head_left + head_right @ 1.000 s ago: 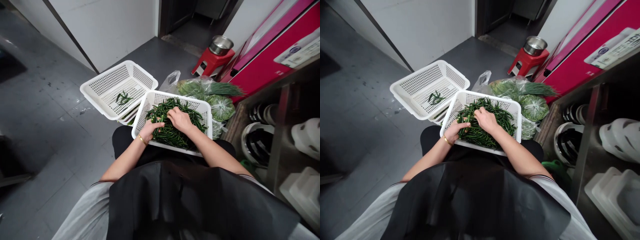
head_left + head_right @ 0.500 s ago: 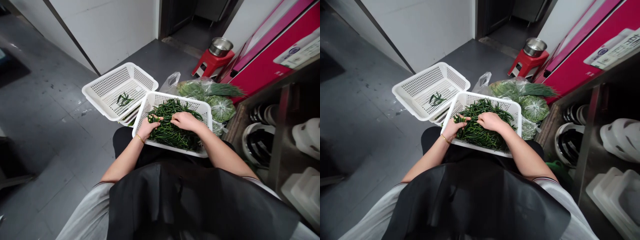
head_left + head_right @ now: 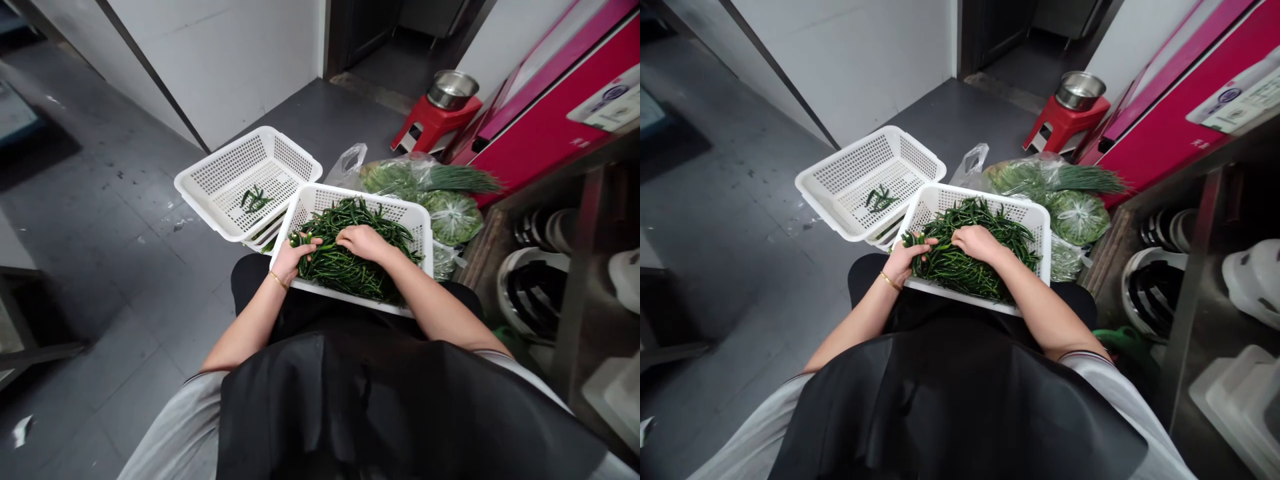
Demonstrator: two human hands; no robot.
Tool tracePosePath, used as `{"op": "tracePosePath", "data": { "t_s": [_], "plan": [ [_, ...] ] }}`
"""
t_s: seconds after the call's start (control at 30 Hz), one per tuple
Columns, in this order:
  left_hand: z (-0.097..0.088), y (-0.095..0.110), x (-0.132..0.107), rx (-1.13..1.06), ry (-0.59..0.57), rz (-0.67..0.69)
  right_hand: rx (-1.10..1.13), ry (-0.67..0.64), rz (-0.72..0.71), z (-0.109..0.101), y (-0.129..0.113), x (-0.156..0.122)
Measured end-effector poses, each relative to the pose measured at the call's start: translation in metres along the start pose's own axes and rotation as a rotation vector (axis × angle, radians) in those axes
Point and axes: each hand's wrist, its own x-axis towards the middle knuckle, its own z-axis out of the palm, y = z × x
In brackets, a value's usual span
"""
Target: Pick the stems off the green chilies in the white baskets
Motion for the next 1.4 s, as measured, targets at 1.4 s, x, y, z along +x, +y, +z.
{"op": "tracePosePath", "data": {
  "t_s": [1.4],
  "plan": [
    [0.044, -0.012, -0.012, 0.074, -0.438, -0.343, 0.615, 0.106, 0.074, 0.005, -0.015, -0.06]
  ]
}}
